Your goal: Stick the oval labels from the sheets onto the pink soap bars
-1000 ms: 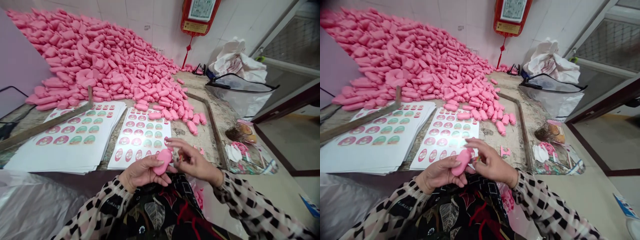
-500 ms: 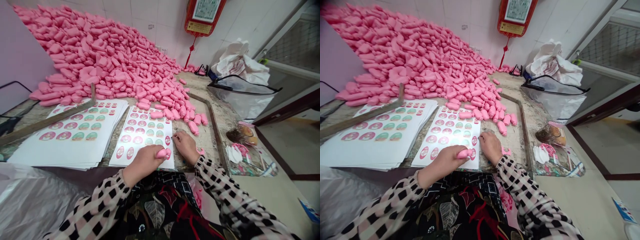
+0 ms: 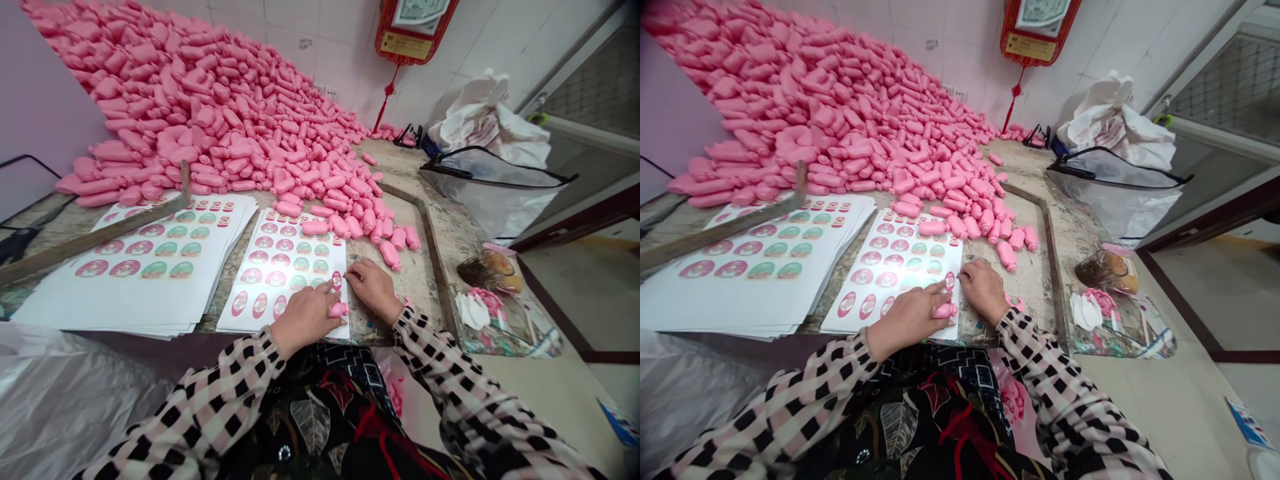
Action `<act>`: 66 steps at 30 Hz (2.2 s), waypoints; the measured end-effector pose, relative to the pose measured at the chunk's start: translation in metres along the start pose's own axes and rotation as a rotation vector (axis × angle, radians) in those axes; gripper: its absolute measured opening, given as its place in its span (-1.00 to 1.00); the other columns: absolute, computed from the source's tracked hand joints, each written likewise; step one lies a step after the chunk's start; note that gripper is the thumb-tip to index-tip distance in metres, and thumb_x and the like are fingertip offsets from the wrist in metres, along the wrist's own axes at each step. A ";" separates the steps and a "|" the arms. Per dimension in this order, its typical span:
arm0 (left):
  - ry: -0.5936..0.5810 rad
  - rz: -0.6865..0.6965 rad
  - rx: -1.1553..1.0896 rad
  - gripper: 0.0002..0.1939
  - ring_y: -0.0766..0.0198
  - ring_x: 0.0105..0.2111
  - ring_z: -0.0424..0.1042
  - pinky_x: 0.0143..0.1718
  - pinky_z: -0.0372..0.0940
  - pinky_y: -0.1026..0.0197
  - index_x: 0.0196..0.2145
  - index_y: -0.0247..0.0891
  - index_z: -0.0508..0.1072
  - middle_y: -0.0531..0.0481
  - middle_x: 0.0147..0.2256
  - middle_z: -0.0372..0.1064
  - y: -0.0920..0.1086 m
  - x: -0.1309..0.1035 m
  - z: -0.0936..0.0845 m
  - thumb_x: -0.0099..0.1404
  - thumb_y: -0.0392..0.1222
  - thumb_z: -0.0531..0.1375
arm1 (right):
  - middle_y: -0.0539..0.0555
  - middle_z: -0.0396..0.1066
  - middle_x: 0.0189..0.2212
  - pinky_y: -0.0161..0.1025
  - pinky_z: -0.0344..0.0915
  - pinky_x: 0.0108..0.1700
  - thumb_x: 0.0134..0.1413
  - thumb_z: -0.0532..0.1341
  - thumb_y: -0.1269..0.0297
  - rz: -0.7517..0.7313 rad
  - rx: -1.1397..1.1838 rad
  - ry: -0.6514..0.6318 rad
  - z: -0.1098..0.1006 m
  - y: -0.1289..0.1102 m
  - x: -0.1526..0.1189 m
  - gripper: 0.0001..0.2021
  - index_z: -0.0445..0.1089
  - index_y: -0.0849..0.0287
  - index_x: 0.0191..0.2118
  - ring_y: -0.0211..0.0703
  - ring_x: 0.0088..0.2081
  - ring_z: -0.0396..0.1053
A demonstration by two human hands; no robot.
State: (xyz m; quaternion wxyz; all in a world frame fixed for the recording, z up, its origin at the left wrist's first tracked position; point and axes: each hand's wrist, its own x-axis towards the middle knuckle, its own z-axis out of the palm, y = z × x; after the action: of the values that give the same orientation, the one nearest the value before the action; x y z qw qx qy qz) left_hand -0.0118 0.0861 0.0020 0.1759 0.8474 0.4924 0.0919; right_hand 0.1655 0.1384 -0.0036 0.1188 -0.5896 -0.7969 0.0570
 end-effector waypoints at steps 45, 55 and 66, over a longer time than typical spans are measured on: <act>0.012 0.062 0.036 -0.51 -0.04 -0.09 0.20 -0.08 0.08 -0.04 0.01 0.04 0.31 -0.12 0.20 -0.09 -0.009 0.009 0.009 0.13 0.16 0.09 | -0.02 0.39 -0.43 -0.31 0.08 -0.38 0.01 0.10 0.19 0.272 0.312 -0.017 0.016 -0.007 -0.004 -0.84 0.37 0.11 -0.40 -0.23 -0.40 0.28; 0.033 0.072 0.029 -0.57 -0.05 -0.09 0.19 -0.09 0.10 -0.06 -0.07 0.00 0.37 -0.10 0.19 -0.06 -0.009 0.008 0.010 0.13 0.16 0.09 | -0.04 0.38 -0.50 -0.30 -0.02 -0.47 -0.07 0.16 0.01 0.311 0.189 -0.082 0.002 -0.014 0.004 -0.75 0.36 0.10 -0.46 -0.23 -0.46 0.26; 0.031 0.073 -0.008 -0.49 -0.02 -0.12 0.21 -0.10 0.10 -0.06 0.00 0.02 0.33 -0.14 0.17 -0.04 -0.009 0.007 0.010 0.13 0.21 0.07 | -0.01 0.38 -0.47 -0.30 -0.03 -0.48 -0.08 0.17 0.01 0.309 0.181 0.085 -0.017 -0.026 0.002 -0.74 0.38 0.11 -0.48 -0.25 -0.46 0.24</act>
State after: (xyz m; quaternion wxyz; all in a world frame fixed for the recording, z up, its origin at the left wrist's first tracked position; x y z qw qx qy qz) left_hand -0.0120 0.0944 -0.0106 0.1682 0.8625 0.4635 0.1135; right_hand 0.1448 0.1320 0.0192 0.1946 -0.6939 -0.6826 0.1209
